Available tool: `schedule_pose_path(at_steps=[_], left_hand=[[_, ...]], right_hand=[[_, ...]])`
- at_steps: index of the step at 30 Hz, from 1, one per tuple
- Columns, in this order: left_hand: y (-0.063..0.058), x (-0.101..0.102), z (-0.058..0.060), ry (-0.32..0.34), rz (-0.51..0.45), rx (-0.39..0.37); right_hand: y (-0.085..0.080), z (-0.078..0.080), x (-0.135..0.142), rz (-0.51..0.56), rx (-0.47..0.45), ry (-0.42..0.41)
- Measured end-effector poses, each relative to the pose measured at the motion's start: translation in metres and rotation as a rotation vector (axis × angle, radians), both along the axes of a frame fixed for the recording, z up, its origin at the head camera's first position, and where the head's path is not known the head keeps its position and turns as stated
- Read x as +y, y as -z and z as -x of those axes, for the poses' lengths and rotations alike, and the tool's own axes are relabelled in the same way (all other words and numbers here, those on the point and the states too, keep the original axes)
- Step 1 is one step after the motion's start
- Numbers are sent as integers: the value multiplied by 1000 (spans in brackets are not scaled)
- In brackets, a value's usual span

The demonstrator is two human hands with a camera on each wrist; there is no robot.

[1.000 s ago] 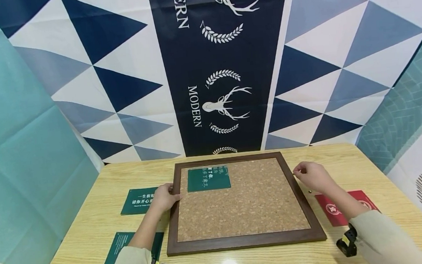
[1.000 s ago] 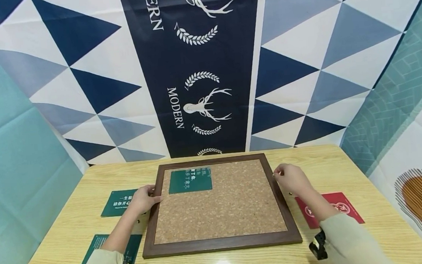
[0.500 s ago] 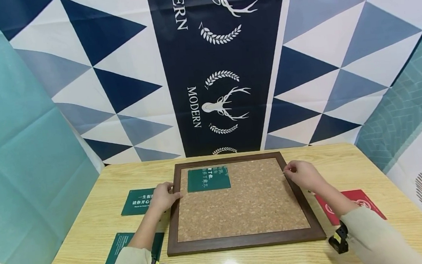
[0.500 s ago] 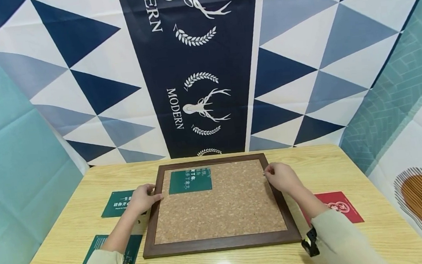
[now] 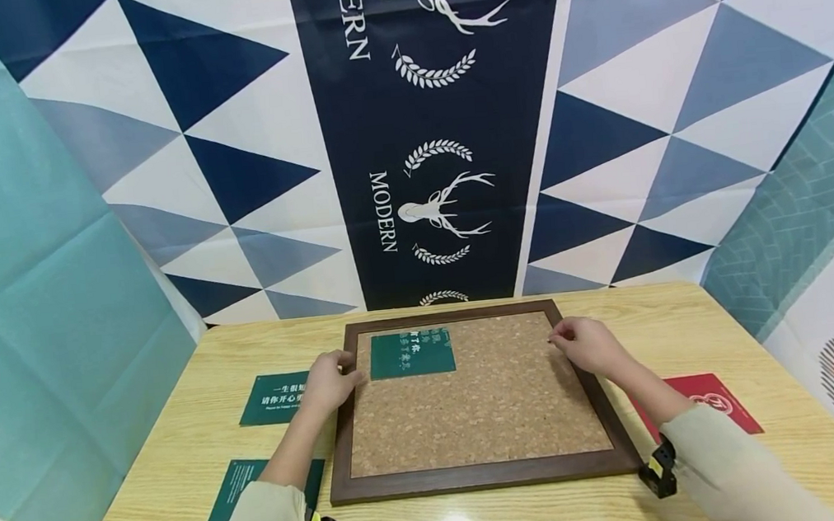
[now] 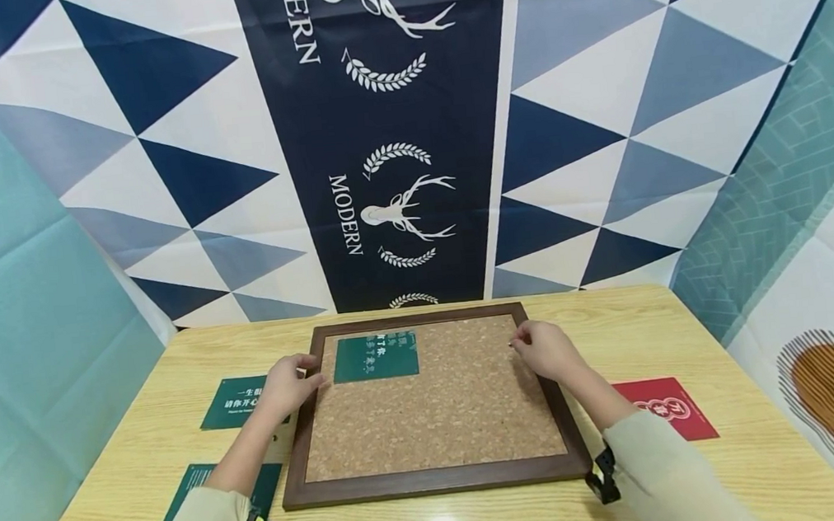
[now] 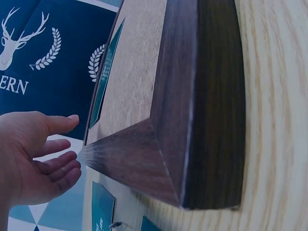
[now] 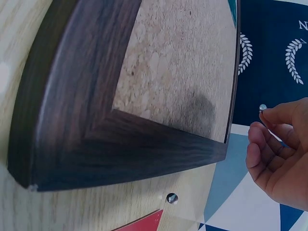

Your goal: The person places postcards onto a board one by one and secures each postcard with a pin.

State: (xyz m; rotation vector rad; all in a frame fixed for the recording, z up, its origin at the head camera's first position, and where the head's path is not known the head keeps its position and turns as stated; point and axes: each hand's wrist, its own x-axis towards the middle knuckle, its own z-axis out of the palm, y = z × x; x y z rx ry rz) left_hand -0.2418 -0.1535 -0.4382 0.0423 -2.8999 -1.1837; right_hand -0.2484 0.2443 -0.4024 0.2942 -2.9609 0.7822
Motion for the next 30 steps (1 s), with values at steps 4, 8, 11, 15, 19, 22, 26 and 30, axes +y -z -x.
schedule_pose_path(at_steps=[4, 8, 11, 15, 19, 22, 26, 30], left_hand=[[-2, 3, 2, 31, -21, 8], [-4, 6, 2, 46, -26, 11], [-5, 9, 2, 56, -24, 27], [-6, 13, 3, 70, -39, 24], [-6, 15, 6, 72, -46, 17], [-5, 16, 8, 76, -54, 28], [-4, 20, 10, 91, -56, 37], [-3, 24, 12, 99, -38, 45]], right_hand=[[1, 1, -2, 5, 11, -11], [2, 3, -5, 24, 3, -18], [3, 4, -8, 38, -8, -24], [3, 4, -11, 48, -15, -28], [3, 5, -15, 56, -19, -29], [3, 5, -18, 56, -23, -28], [4, 6, -21, 59, -35, -24], [5, 7, -23, 54, -41, -27]])
